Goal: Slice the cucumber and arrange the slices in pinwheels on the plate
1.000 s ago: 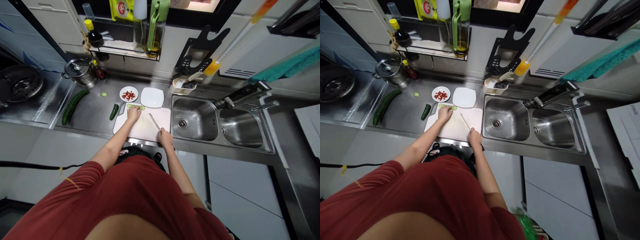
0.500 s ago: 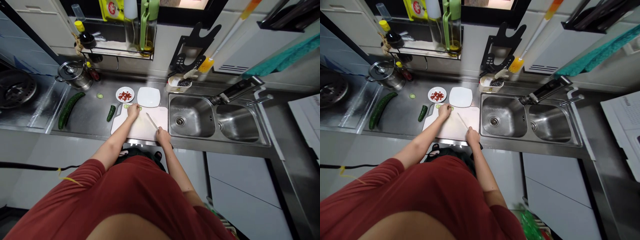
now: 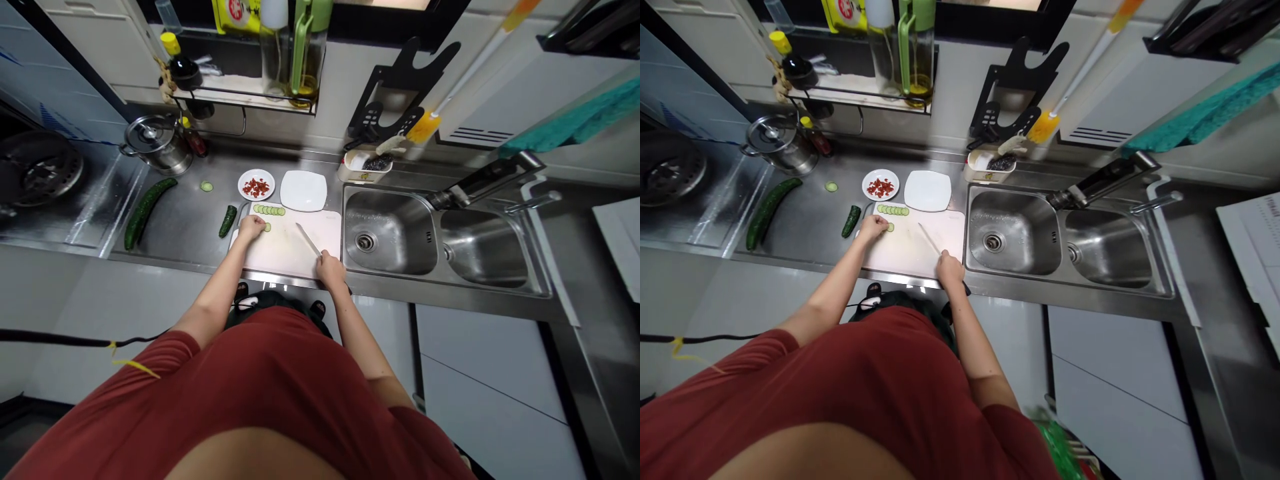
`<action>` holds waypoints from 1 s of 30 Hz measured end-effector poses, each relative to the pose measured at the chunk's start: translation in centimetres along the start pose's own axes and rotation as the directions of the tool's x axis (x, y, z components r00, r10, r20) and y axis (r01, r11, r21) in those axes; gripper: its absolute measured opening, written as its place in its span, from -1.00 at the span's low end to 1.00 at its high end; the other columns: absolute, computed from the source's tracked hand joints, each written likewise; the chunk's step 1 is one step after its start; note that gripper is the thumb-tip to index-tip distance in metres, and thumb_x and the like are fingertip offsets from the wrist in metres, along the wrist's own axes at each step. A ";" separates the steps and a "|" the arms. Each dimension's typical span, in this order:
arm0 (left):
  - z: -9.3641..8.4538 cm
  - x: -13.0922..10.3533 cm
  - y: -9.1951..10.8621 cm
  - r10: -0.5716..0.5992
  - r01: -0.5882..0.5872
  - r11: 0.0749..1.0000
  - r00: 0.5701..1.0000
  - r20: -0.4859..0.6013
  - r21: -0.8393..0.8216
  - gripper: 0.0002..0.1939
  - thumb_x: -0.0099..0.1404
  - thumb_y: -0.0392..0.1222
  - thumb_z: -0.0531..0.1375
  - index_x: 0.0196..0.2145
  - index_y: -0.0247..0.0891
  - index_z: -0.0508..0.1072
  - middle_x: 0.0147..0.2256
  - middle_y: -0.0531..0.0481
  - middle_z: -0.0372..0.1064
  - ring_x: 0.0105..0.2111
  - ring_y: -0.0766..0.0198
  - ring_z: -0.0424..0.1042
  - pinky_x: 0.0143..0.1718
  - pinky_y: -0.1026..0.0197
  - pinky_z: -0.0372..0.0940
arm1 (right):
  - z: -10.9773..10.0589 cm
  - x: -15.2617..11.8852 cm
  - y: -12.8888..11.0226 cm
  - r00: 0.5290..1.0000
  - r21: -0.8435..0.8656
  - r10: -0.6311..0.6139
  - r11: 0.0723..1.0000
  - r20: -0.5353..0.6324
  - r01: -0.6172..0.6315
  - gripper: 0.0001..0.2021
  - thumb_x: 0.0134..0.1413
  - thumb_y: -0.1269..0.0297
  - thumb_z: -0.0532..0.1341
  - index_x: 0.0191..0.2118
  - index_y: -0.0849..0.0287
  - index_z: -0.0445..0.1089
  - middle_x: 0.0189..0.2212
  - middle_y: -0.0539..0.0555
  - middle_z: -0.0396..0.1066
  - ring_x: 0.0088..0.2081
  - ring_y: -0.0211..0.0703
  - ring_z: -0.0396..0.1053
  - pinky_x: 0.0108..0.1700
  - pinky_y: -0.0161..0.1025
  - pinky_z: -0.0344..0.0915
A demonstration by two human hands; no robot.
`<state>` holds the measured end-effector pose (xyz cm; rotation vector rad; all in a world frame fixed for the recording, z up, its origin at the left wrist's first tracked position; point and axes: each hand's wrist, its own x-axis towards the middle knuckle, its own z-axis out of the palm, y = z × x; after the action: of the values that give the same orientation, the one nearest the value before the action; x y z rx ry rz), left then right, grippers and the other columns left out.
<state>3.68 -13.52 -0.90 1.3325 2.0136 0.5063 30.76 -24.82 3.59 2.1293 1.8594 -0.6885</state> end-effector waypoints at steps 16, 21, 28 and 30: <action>-0.5 -0.3 -1.1 0.121 -0.114 0.981 0.992 -0.038 0.154 -0.82 0.09 -0.19 0.25 -0.30 -0.22 0.52 -0.32 -0.05 0.50 -0.25 0.19 0.45 -0.18 0.22 0.26 | 0.1 0.1 -0.1 0.986 0.127 -0.118 0.983 -0.115 0.133 -0.66 0.37 0.19 -0.13 0.01 0.18 0.29 -0.15 0.18 0.48 -0.10 -0.07 0.40 -0.17 -0.31 0.15; -0.5 0.0 -1.2 0.101 -0.095 0.986 0.994 -0.036 0.138 -0.83 0.10 -0.21 0.25 -0.31 -0.25 0.50 -0.32 -0.07 0.49 -0.28 0.20 0.45 -0.20 0.23 0.26 | -0.5 -0.9 -3.3 0.970 0.026 -0.242 0.970 -0.031 0.243 -0.66 0.38 0.14 -0.11 0.03 0.17 0.28 -0.18 0.20 0.47 -0.12 -0.03 0.42 -0.14 -0.26 0.20; -0.3 0.5 -1.8 0.101 -0.097 0.992 0.994 -0.045 0.085 -0.84 0.09 -0.23 0.25 -0.32 -0.26 0.51 -0.35 -0.03 0.49 -0.33 0.24 0.44 -0.23 0.25 0.27 | -0.8 -0.9 -6.3 0.948 -0.075 -0.314 0.946 0.041 0.317 -0.71 0.37 0.24 -0.10 0.01 0.20 0.26 -0.17 0.24 0.46 -0.12 0.01 0.43 -0.11 -0.18 0.26; -0.3 0.6 -1.9 0.103 -0.099 0.993 0.993 -0.051 0.067 -0.83 0.08 -0.23 0.26 -0.31 -0.28 0.51 -0.36 -0.05 0.49 -0.33 0.23 0.45 -0.23 0.24 0.27 | -0.7 -0.7 -6.7 0.941 -0.081 -0.334 0.938 0.049 0.337 -0.71 0.37 0.26 -0.11 0.01 0.21 0.26 -0.17 0.24 0.46 -0.12 0.01 0.43 -0.10 -0.16 0.27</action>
<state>2.07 -13.77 -2.11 1.4802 2.0293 0.5334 24.27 -23.93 5.40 1.7505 2.2166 -0.6889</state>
